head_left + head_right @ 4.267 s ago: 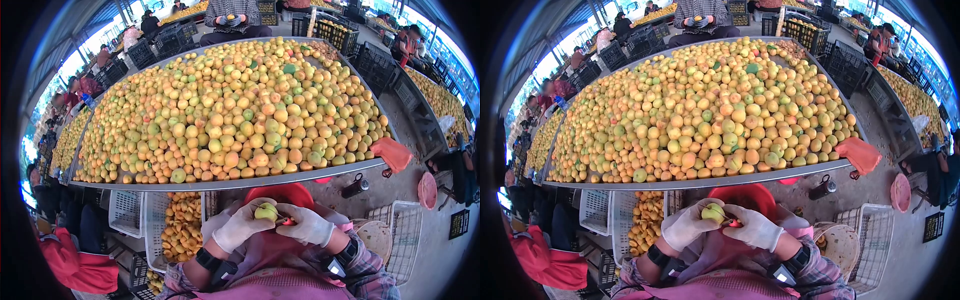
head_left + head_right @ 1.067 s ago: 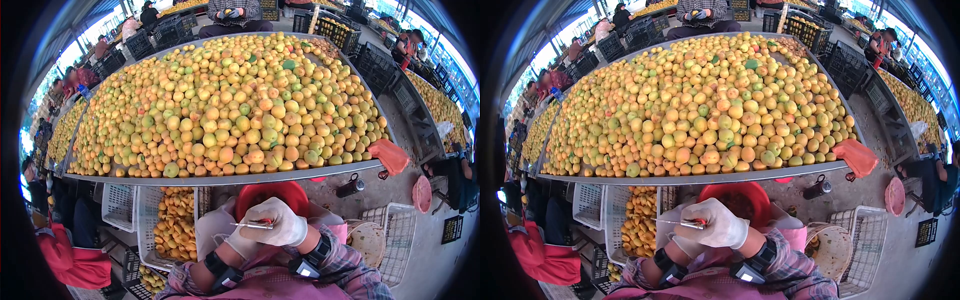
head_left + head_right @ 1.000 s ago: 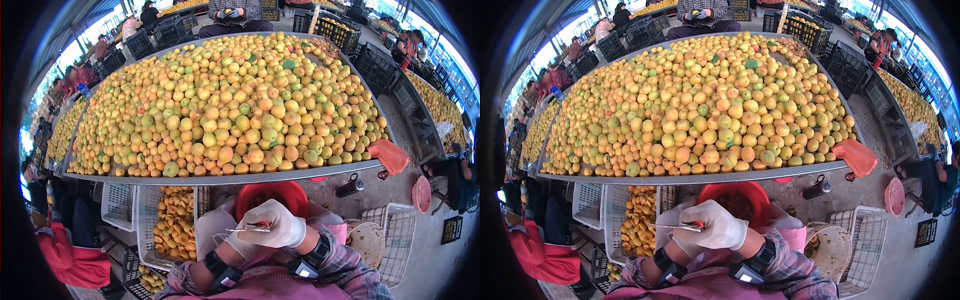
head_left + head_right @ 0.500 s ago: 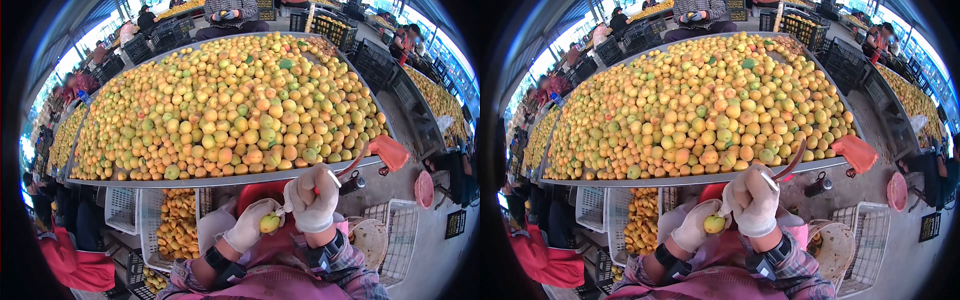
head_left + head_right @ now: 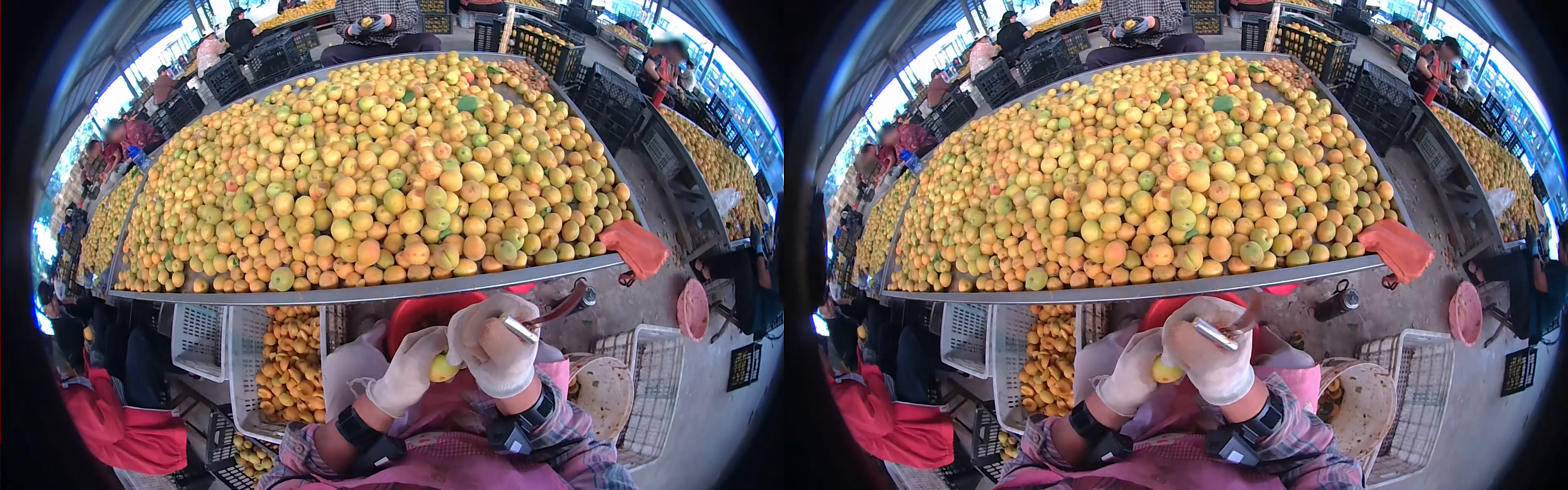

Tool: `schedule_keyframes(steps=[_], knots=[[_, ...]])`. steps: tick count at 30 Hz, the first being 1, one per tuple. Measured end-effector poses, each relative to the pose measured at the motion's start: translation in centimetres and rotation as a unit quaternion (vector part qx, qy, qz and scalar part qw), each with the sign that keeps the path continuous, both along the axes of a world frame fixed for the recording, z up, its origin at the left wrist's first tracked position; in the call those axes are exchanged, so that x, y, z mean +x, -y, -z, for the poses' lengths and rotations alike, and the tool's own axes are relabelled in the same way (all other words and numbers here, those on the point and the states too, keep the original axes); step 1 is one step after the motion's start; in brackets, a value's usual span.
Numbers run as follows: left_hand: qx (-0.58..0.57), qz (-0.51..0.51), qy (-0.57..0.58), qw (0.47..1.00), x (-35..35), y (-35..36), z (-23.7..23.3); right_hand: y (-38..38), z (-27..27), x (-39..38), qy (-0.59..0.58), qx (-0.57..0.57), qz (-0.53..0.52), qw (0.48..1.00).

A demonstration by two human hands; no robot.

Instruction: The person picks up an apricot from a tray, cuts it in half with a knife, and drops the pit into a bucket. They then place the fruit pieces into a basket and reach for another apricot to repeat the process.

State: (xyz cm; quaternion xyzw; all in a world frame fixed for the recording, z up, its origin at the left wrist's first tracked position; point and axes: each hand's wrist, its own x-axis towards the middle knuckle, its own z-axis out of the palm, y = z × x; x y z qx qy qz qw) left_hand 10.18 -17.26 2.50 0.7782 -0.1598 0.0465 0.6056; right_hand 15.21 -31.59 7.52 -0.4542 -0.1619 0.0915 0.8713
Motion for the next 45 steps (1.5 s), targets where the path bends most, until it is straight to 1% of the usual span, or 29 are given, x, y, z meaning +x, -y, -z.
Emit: schedule_keyframes(steps=[2, 3, 4, 5, 6, 7, 8, 9, 10, 13, 15, 16, 17, 18, 20, 21, 22, 23, 24, 25, 26, 28, 29, 34, 38, 41, 43, 44, 45], knots=[[0.088, -0.098, 0.155, 0.979, -0.4, 0.3, 2.2, -0.3, -0.7, 0.1, 0.126, -0.212, 0.024, 0.969], [0.088, -0.097, 0.155, 0.979, -0.7, 0.1, 2.9, -0.1, -1.1, 0.6, 0.232, -0.267, 0.023, 0.935], [0.121, -0.077, 0.111, 0.983, -1.0, -0.2, 3.6, -0.3, -1.4, 1.0, 0.233, -0.268, 0.024, 0.935], [0.153, -0.057, 0.065, 0.984, -1.3, -0.4, 4.4, -0.7, -1.8, 1.1, 0.263, -0.224, -0.018, 0.938], [0.153, -0.057, 0.065, 0.984, -1.4, -0.2, 6.0, -1.2, -2.0, 1.1, 0.291, -0.18, -0.06, 0.938], [-0.103, -0.017, -0.076, 0.992, -1.4, 0.1, 7.6, -1.9, -1.6, 0.9, 0.303, -0.165, -0.059, 0.937], [-0.349, 0.026, -0.21, 0.913, -1.4, 0.3, 8.8, -2.2, -1.4, 1.0, 0.303, -0.165, -0.059, 0.937], [-0.203, 0.036, -0.137, 0.969, -1.1, -0.2, 8.5, -2.4, -1.2, 1.0, 0.306, -0.174, -0.089, 0.932], [-0.203, 0.037, -0.138, 0.969, -1.2, 0.0, 8.8, -2.5, -1.0, 1.0, 0.307, -0.183, -0.118, 0.926], [-0.194, 0.006, -0.176, 0.965, -1.2, 0.3, 8.9, -2.4, -0.1, 0.9, 0.285, -0.194, -0.118, 0.931], [-0.163, 0.013, -0.118, 0.979, -1.2, -0.5, 7.7, -2.3, 0.4, 0.9, 0.271, -0.195, -0.114, 0.936], [-0.163, 0.014, -0.12, 0.979, -1.2, -0.9, 7.7, -2.3, 0.6, 0.7, 0.2, -0.188, -0.084, 0.958], [-0.19, -0.021, -0.148, 0.97, -1.2, -1.2, 7.8, -2.3, 0.8, 0.5, 0.127, -0.179, -0.055, 0.974], [-0.216, -0.057, -0.175, 0.959, -1.2, -1.4, 7.7, -2.3, 0.9, 0.5, 0.125, -0.179, -0.057, 0.974], [-0.185, -0.077, -0.189, 0.961, -1.0, -1.6, 6.8, -2.4, 1.0, 0.7, 0.131, -0.216, -0.058, 0.966], [-0.086, -0.052, -0.176, 0.979, -0.7, -1.9, 5.0, -2.7, 1.3, 0.6, 0.074, -0.22, -0.072, 0.97], [0.015, -0.029, -0.162, 0.986, -0.7, -2.3, 4.0, -3.1, 1.4, 0.8, 0.075, -0.215, -0.078, 0.971], [0.019, -0.036, -0.165, 0.985, -1.0, -2.9, 4.8, -3.4, 1.4, 1.0, 0.102, -0.23, -0.098, 0.963], [0.048, -0.016, -0.132, 0.99, -1.2, -3.5, 6.4, -3.7, 1.5, 1.1, 0.128, -0.247, -0.116, 0.953], [0.075, 0.006, -0.097, 0.992, -1.4, -3.8, 7.1, -4.2, 1.7, 1.1, 0.136, -0.228, -0.126, 0.956], [0.075, 0.004, -0.097, 0.992, -2.0, -3.9, 7.5, -4.5, 1.9, 1.0, 0.137, -0.227, -0.128, 0.956], [0.138, -0.026, -0.058, 0.988, -2.6, -3.8, 6.9, -5.0, 2.6, 0.6, 0.19, -0.233, -0.174, 0.938], [0.168, -0.07, 0.016, 0.983, -3.0, -3.6, 6.4, -5.4, 3.3, 0.5, 0.218, -0.229, -0.169, 0.933], [0.152, -0.044, -0.004, 0.987, -3.0, -3.0, 5.4, -5.7, 4.1, -0.1, 0.266, -0.228, -0.217, 0.911], [0.135, -0.017, -0.018, 0.99, -2.8, -2.7, 4.9, -6.1, 5.1, -0.9, 0.318, -0.256, -0.206, 0.889], [0.124, 0.001, -0.025, 0.992, -2.7, -2.6, 4.6, -6.3, 5.5, -1.1, 0.366, -0.269, -0.167, 0.875], [0.122, 0.007, -0.025, 0.992, -2.5, -2.8, 4.2, -6.1, 5.2, -0.6, 0.335, -0.234, -0.179, 0.895], [0.126, 0.004, -0.024, 0.992, -2.4, -3.4, 4.0, -5.9, 5.2, -0.7, 0.225, -0.204, -0.181, 0.935], [0.132, -0.001, -0.024, 0.991, -2.4, -4.2, 3.6, -5.0, 5.8, -0.4, 0.167, -0.255, -0.146, 0.941]])
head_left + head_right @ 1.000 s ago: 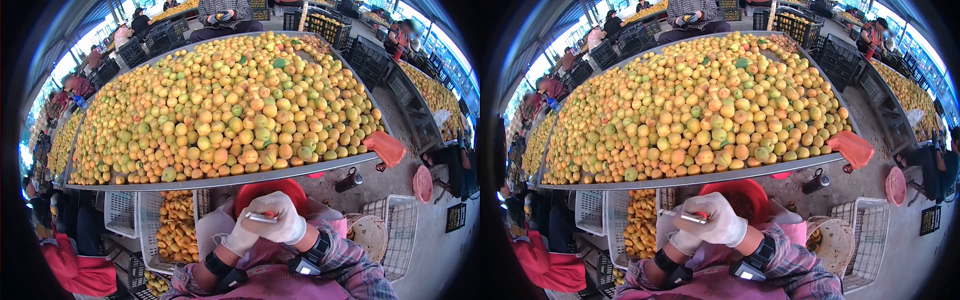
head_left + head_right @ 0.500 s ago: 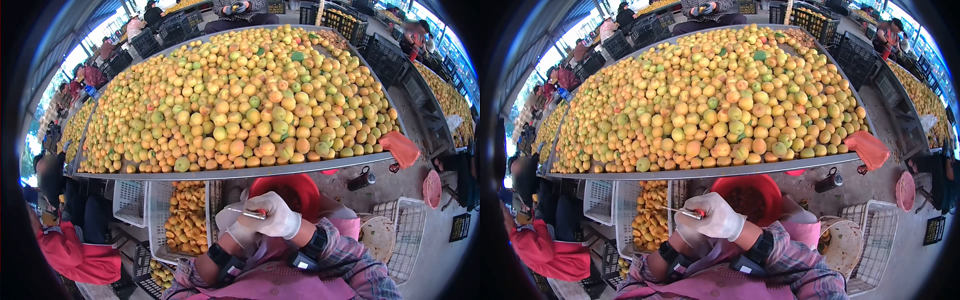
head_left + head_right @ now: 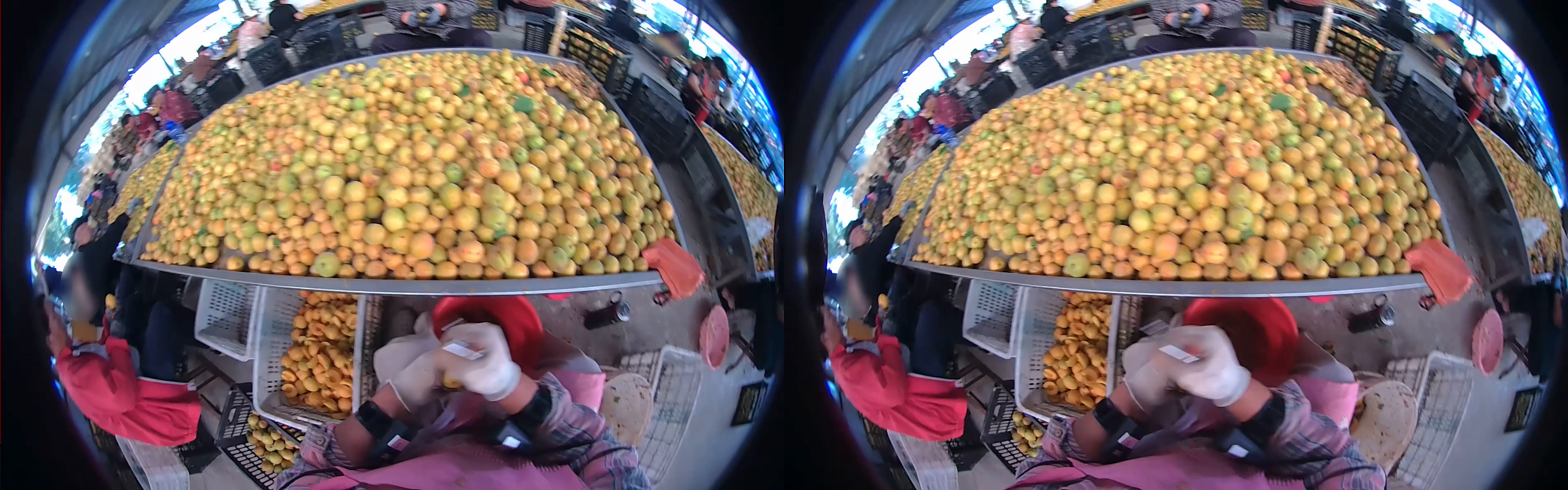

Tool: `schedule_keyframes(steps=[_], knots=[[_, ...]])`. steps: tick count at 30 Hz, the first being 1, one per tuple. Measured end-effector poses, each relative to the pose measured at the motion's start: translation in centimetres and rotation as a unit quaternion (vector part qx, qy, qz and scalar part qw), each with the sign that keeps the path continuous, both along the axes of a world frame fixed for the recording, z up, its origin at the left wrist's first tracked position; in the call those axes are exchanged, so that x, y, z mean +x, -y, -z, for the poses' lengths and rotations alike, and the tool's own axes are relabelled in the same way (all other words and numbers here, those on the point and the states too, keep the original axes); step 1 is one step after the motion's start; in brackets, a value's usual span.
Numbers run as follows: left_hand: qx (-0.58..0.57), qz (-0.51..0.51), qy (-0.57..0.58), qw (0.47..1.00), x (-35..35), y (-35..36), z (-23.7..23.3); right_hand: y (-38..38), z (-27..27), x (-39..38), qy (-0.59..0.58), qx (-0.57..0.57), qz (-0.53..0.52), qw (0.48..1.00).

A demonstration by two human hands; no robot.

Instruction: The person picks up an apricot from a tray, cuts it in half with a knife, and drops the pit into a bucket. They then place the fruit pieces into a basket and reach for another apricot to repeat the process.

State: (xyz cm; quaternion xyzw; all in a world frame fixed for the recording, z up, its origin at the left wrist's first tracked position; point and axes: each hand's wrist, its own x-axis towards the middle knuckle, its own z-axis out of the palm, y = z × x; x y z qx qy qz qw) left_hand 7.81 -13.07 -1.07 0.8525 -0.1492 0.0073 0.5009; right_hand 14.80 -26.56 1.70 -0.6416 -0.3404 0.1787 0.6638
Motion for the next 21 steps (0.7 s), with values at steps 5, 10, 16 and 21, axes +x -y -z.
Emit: schedule_keyframes(steps=[5, 10, 16, 21], knots=[[0.095, -0.017, 0.079, 0.992, -0.6, -3.5, 1.1, -1.1, -0.7, 0.7, -0.304, 0.173, 0.087, 0.933], [0.108, -0.059, 0.046, 0.991, -1.4, -3.8, 2.4, -3.2, -0.9, 0.2, -0.317, 0.165, 0.15, 0.922], [0.073, -0.177, 0.067, 0.979, -1.0, -2.0, 0.5, -5.2, -0.8, 0.8, -0.333, 0.195, 0.197, 0.901], [0.053, -0.161, 0.077, 0.982, -0.7, -3.0, 3.1, -6.5, -1.2, 0.2, -0.342, 0.197, 0.192, 0.899]])
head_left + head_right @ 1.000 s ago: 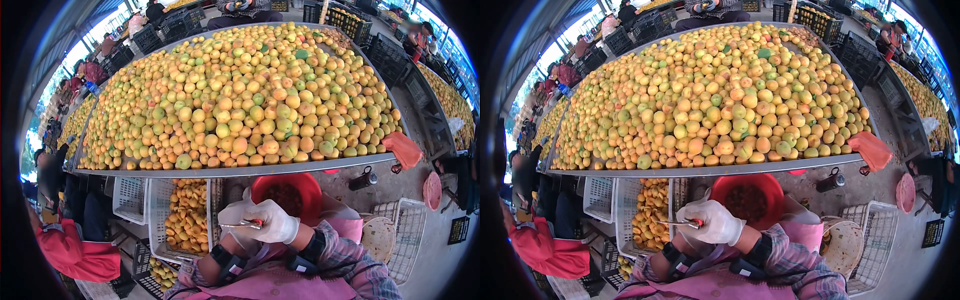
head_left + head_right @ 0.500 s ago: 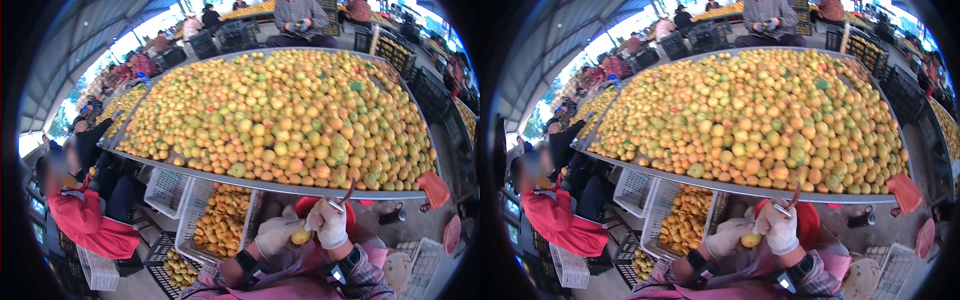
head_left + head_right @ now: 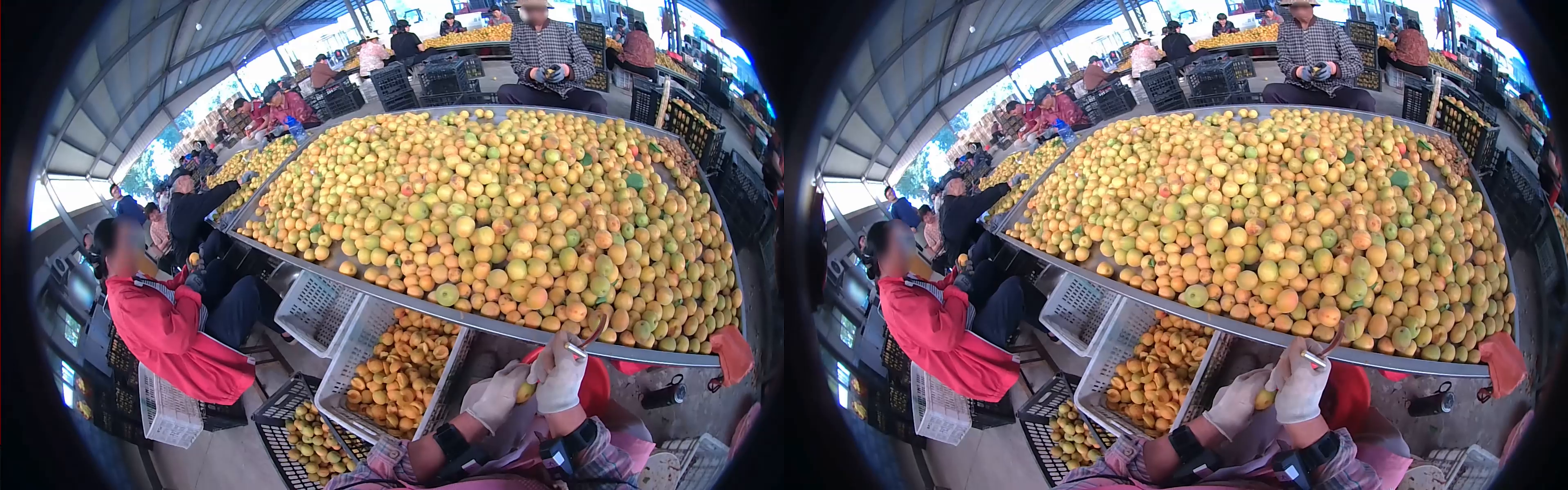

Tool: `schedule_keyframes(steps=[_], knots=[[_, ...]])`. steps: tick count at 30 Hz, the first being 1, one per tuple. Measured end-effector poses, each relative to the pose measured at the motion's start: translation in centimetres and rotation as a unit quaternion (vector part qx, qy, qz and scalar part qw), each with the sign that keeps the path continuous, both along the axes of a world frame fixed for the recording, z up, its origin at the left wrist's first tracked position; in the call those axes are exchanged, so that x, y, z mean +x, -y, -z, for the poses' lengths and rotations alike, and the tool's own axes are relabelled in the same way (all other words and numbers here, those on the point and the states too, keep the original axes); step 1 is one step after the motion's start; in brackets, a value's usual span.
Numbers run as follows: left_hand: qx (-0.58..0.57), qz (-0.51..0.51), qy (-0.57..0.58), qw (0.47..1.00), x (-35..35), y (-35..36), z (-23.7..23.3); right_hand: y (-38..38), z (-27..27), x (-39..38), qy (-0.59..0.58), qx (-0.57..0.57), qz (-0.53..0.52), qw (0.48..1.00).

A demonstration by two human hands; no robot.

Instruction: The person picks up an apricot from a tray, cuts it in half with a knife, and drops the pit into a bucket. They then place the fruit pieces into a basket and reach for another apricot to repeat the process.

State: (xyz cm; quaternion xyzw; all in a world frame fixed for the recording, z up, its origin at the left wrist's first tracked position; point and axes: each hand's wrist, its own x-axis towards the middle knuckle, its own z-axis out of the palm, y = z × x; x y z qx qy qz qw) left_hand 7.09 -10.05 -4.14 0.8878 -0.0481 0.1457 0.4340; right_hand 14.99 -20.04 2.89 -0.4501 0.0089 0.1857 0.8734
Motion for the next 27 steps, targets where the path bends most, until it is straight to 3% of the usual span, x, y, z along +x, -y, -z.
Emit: schedule_keyframes(steps=[5, 7, 9, 11, 12, 14, 16, 17, 18, 20, 21, 23, 26, 27], knots=[[-0.06, -0.019, -0.061, 0.996, -0.5, 0.0, -1.4, -0.4, 0.8, -0.8, 0.008, 0.002, -0.015, 1.0], [-0.053, -0.056, -0.166, 0.983, -1.0, 0.1, -1.6, -0.5, 1.3, -1.3, 0.008, 0.004, -0.001, 1.0], [-0.05, -0.083, -0.182, 0.978, -1.4, 0.7, -0.8, -0.4, 2.2, -1.6, 0.029, 0.015, 0.002, 0.999], [-0.02, -0.101, -0.188, 0.977, -1.7, 0.4, -2.2, -0.6, 3.8, -1.7, 0.05, 0.038, 0.025, 0.998], [-0.041, -0.123, -0.184, 0.974, -1.8, 0.6, -2.7, -0.1, 5.8, -1.2, 0.016, 0.133, -0.021, 0.991], [-0.054, -0.101, -0.203, 0.972, -1.9, 0.6, -2.2, -0.4, 4.8, -2.3, 0.092, -0.009, 0.052, 0.994], [-0.033, -0.096, -0.233, 0.967, -2.2, 0.5, -4.6, 1.1, 6.5, -2.1, 0.175, -0.089, -0.015, 0.98], [-0.041, -0.091, -0.203, 0.974, -2.3, 0.5, -5.0, 1.3, 6.3, -2.1, 0.196, -0.069, -0.045, 0.977], [-0.033, -0.088, -0.213, 0.972, -2.5, 0.5, -5.6, 1.1, 5.0, -2.3, 0.088, 0.045, -0.061, 0.993], [-0.052, -0.081, -0.203, 0.974, -2.5, 0.6, -5.9, 0.8, 6.6, -2.0, 0.045, 0.109, -0.034, 0.992], [-0.05, -0.084, -0.202, 0.975, -2.4, 0.5, -5.8, 0.6, 5.7, -2.3, 0.046, 0.112, -0.037, 0.992], [-0.031, -0.087, -0.209, 0.974, -2.7, 0.4, -5.4, 0.2, 3.3, -3.3, 0.127, -0.051, -0.01, 0.991], [-0.04, -0.11, -0.225, 0.967, -2.9, 0.6, -5.3, 0.6, 5.8, -3.0, 0.172, 0.043, -0.035, 0.983], [-0.041, -0.112, -0.225, 0.967, -3.0, 0.6, -5.3, 0.6, 4.6, -3.4, 0.157, 0.005, -0.042, 0.987]])
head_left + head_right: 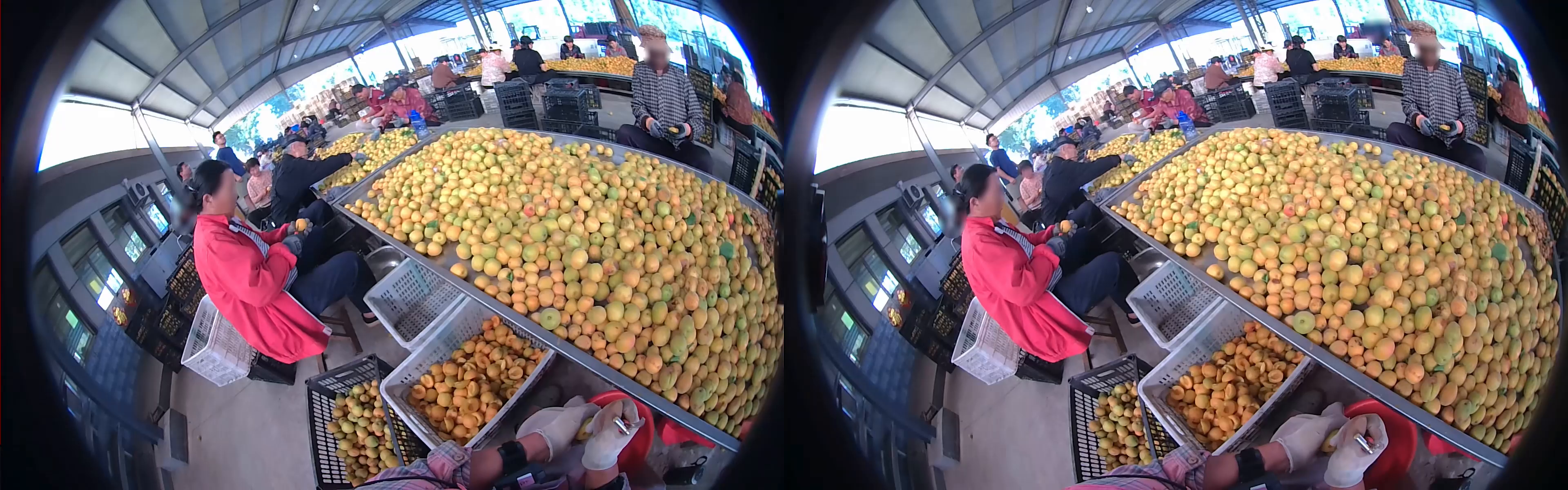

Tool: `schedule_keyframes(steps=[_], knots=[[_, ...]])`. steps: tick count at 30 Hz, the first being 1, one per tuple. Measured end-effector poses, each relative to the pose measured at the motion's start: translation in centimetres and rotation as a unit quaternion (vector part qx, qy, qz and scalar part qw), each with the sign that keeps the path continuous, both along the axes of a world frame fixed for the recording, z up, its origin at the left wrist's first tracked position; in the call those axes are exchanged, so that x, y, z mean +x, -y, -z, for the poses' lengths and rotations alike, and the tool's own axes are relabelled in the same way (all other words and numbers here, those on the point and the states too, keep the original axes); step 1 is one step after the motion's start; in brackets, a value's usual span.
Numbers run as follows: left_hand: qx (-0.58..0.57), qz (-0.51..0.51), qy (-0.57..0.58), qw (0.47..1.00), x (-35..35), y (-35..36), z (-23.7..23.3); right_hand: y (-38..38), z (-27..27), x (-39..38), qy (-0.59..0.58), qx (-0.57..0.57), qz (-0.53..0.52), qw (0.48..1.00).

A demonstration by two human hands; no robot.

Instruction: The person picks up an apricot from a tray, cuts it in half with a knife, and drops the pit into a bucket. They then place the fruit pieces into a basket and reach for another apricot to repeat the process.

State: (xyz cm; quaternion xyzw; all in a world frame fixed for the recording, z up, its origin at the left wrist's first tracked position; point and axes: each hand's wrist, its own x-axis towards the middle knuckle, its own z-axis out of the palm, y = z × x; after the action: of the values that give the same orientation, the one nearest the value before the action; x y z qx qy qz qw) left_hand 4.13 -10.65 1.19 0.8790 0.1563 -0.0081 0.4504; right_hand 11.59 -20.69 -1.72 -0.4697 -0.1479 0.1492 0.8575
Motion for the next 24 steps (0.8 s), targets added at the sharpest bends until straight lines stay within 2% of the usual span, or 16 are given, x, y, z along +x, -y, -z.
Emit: schedule_keyframes(steps=[1, 3, 5, 6, 8, 9, 10, 11, 12, 13, 15, 16, 18, 19, 21, 24], knots=[[0.002, 0.002, 0.0, 1.0, -0.1, 0.0, -0.2, -0.1, -0.1, -0.2, 0.0, -0.001, 0.0, 1.0], [0.002, 0.009, -0.001, 1.0, -0.4, -0.3, -0.5, -0.2, 0.0, -0.6, 0.135, -0.141, 0.061, 0.979], [0.034, 0.041, -0.006, 0.999, -0.4, -0.6, 0.1, -0.4, -2.0, -1.5, 0.098, -0.061, 0.055, 0.992], [0.053, 0.0, 0.015, 0.999, 0.1, -1.0, 4.0, -0.6, -2.0, -1.9, -0.071, -0.04, 0.053, 0.995], [0.097, 0.003, 0.068, 0.993, 0.6, -0.8, 8.5, -0.2, -3.3, -0.5, -0.017, -0.034, -0.028, 0.999], [0.073, 0.0, 0.117, 0.991, 0.6, -0.3, 5.4, -0.4, -2.9, 0.0, -0.175, 0.05, 0.017, 0.983], [-0.119, -0.056, 0.171, 0.977, 1.5, -0.4, 10.6, -0.2, 0.0, 1.9, -0.237, 0.315, -0.06, 0.917], [-0.149, -0.028, 0.142, 0.978, 1.4, 0.6, 8.5, -0.3, -3.6, 2.0, -0.058, 0.056, 0.075, 0.994], [-0.168, -0.01, 0.117, 0.979, 1.4, 0.3, 4.1, 0.9, -4.3, 3.0, -0.074, 0.136, 0.069, 0.986], [-0.259, 0.029, 0.141, 0.955, 1.4, -0.1, 1.3, 1.6, -7.5, 3.0, -0.035, 0.039, 0.146, 0.988], [-0.582, -0.042, 0.05, 0.81, 1.4, -0.7, 0.1, 4.0, -8.1, 3.8, -0.066, -0.083, 0.133, 0.985], [-0.584, -0.036, 0.048, 0.81, 1.6, -1.0, -0.2, 4.8, -7.8, 4.1, -0.129, -0.132, 0.087, 0.979], [-0.387, 0.023, 0.113, 0.915, 2.1, -1.3, -0.3, 5.3, -5.0, 4.3, -0.183, -0.166, 0.011, 0.969], [-0.39, 0.027, 0.113, 0.913, 2.6, -1.7, -0.2, 5.6, -4.1, 3.8, -0.225, -0.173, -0.046, 0.958], [-0.084, 0.14, 0.211, 0.964, 3.7, -2.3, -0.1, 6.3, -3.5, 3.2, -0.28, -0.141, -0.147, 0.938], [-0.072, 0.155, 0.205, 0.964, 4.6, -1.5, -0.3, 7.0, -3.7, 3.3, -0.277, -0.112, -0.227, 0.927]])
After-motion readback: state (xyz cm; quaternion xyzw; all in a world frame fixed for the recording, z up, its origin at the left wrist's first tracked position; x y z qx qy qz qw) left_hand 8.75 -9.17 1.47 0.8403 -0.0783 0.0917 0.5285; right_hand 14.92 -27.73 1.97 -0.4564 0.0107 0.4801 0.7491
